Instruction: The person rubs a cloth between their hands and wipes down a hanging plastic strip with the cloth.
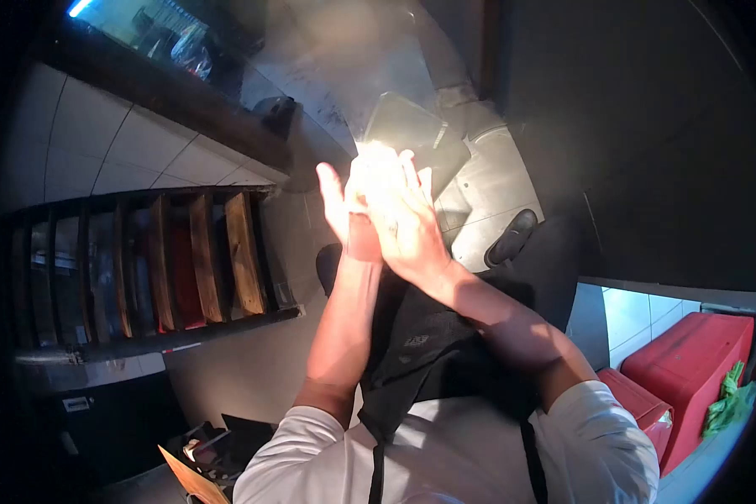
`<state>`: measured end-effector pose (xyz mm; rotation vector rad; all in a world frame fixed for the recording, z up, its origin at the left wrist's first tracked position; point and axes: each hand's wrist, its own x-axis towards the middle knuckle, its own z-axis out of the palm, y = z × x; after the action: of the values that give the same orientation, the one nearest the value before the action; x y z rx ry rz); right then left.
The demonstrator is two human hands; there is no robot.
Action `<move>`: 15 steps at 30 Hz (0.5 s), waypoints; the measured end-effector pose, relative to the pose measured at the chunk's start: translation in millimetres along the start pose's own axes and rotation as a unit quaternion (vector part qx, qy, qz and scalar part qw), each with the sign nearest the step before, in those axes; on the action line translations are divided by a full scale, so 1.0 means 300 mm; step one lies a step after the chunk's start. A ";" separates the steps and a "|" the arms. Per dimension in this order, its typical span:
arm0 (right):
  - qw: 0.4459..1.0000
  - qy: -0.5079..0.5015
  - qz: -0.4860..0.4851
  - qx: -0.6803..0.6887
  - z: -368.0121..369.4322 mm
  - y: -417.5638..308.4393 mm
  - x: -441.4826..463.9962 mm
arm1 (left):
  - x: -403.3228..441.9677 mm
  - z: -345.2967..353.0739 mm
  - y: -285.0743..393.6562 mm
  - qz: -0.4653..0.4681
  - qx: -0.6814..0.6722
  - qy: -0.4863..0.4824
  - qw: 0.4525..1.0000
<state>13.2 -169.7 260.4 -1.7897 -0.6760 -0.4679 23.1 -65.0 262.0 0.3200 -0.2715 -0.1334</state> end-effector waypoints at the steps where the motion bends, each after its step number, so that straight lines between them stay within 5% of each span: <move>1: 1.000 0.001 -0.024 0.004 0.006 0.006 0.008 | 0.005 -0.016 0.010 0.003 0.044 0.062 0.997; 4: 0.992 -0.003 -0.123 0.029 -0.022 -0.010 0.066 | 0.015 -0.021 0.041 -0.044 0.025 0.052 0.997; 7: 0.960 -0.139 -0.240 -0.033 -0.092 -0.008 0.146 | -0.016 0.008 0.012 -0.081 0.031 0.110 0.990; 12: 0.960 -0.033 -0.277 0.016 -0.102 -0.005 0.208 | 0.034 0.100 0.040 -0.131 0.057 0.262 0.954; 14: 0.966 -0.013 -0.260 0.013 -0.131 -0.005 0.204 | 0.026 0.067 0.066 -0.181 -0.023 0.134 0.974; 15: 0.969 -0.007 -0.249 -0.003 -0.152 -0.024 0.208 | 0.020 0.031 0.092 -0.222 -0.099 -0.059 0.968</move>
<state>56.5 -198.0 318.0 -1.6210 -1.1426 -0.7904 28.5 -42.8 281.0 0.1693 -0.2995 -0.6189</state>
